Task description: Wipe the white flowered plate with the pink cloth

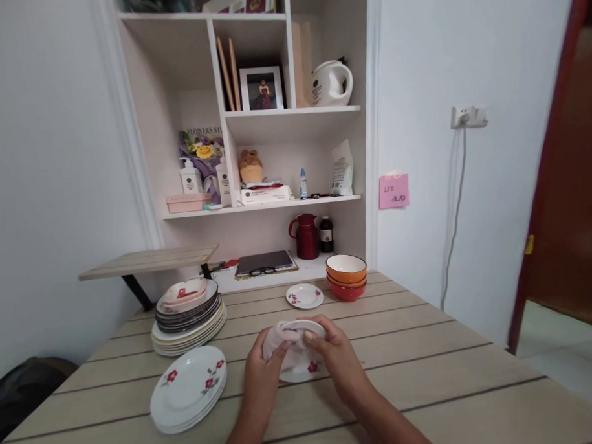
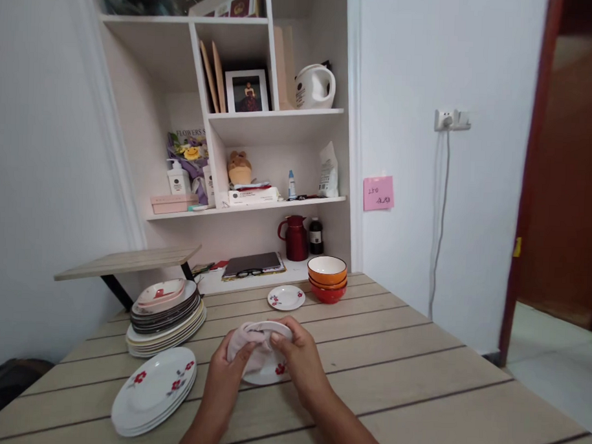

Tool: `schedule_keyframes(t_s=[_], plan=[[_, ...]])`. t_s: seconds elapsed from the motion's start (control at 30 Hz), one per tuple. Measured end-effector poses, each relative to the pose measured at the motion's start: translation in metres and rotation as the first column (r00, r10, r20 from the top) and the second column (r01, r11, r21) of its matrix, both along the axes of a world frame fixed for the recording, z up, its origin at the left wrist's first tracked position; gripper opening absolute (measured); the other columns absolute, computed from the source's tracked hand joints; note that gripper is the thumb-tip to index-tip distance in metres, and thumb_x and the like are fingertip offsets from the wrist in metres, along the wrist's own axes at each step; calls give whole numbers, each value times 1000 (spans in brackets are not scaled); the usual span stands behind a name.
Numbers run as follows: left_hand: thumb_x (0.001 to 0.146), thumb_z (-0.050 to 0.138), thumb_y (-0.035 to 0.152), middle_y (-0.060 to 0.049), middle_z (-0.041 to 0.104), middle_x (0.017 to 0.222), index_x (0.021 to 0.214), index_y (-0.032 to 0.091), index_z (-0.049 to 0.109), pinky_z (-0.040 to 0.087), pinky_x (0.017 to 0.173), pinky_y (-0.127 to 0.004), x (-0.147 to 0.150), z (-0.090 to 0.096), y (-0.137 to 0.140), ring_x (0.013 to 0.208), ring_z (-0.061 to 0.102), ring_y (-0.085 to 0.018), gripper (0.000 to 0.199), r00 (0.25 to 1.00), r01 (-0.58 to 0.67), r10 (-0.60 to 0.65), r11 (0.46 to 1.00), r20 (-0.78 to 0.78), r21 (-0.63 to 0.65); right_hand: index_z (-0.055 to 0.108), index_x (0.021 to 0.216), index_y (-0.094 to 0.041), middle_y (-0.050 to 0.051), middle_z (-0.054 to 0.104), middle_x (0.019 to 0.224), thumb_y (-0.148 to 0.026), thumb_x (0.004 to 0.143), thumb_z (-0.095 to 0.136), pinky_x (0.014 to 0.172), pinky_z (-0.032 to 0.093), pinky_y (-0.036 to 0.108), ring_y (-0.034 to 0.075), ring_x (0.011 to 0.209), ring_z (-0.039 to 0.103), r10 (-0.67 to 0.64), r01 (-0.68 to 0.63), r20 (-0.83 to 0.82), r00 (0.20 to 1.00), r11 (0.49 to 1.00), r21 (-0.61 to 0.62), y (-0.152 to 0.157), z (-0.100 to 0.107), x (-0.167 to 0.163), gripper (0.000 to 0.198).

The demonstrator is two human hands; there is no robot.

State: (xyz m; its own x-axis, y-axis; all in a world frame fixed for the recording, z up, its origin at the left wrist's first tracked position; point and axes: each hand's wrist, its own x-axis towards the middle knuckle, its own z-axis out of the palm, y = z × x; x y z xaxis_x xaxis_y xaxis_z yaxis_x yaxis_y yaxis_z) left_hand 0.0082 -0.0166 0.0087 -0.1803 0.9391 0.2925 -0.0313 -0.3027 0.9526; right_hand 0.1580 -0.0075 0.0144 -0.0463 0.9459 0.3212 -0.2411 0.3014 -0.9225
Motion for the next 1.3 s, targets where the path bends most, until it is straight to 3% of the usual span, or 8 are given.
schedule_keyframes(t_s=[0.3,0.47,0.6,0.7,0.87,1.03,1.17,1.3], plan=[[63,79,46,-8,76,92,103,15,70,54,72,-29,3,-4,3,80,69,-22,51,992,-20,23,1000,121,-22,68,105,-21,1,73,89,-38,69,75,67,48,27,19,76,62,-29,21,-172,985,999,-48,2,-4,-2,41],[67,78,46,-11,75,100,108,14,67,55,76,-30,5,-5,0,86,71,-23,53,973,26,-14,998,229,-53,65,89,-19,1,72,75,-36,65,81,57,47,26,16,61,62,41,-93,-352,935,987,-134,4,-6,-4,33],[68,77,48,-11,75,102,110,15,66,54,77,-30,4,-13,5,88,71,-23,55,965,34,-12,996,262,-81,63,97,-22,4,75,87,-32,63,83,60,51,29,19,66,68,58,-172,-459,887,962,-210,7,-9,-7,41],[70,76,48,-11,75,99,110,15,66,54,76,-31,1,-19,10,86,71,-24,53,974,20,1,996,229,-89,63,104,-22,7,75,99,-30,65,82,68,54,32,22,76,70,80,-203,-487,870,957,-205,5,-9,-7,44],[73,71,42,-10,76,94,100,14,69,54,74,-32,2,-16,6,82,70,-24,39,984,-175,175,984,23,21,62,109,-20,8,74,98,-35,69,79,69,53,34,24,81,70,157,-243,-338,928,943,-229,2,-4,-2,46],[75,66,29,-9,76,96,104,16,69,54,79,-34,5,-12,-1,85,70,-24,32,956,-271,286,947,-69,173,63,106,-21,5,72,98,-39,77,69,76,51,33,23,87,65,-103,102,5,995,993,56,3,-3,0,35],[70,58,10,-8,74,98,100,19,70,53,84,-36,4,-18,-2,91,68,-24,33,896,-260,384,862,-224,435,59,113,-22,8,67,112,-28,81,62,86,50,38,25,97,63,-374,282,234,897,894,348,3,-6,-1,33],[73,51,3,-7,72,95,105,21,67,54,80,-37,3,-16,-5,88,66,-23,40,798,-182,506,720,-326,670,58,106,-23,7,68,102,-22,82,58,81,52,37,24,90,65,-506,321,308,806,810,491,3,-8,4,24]])
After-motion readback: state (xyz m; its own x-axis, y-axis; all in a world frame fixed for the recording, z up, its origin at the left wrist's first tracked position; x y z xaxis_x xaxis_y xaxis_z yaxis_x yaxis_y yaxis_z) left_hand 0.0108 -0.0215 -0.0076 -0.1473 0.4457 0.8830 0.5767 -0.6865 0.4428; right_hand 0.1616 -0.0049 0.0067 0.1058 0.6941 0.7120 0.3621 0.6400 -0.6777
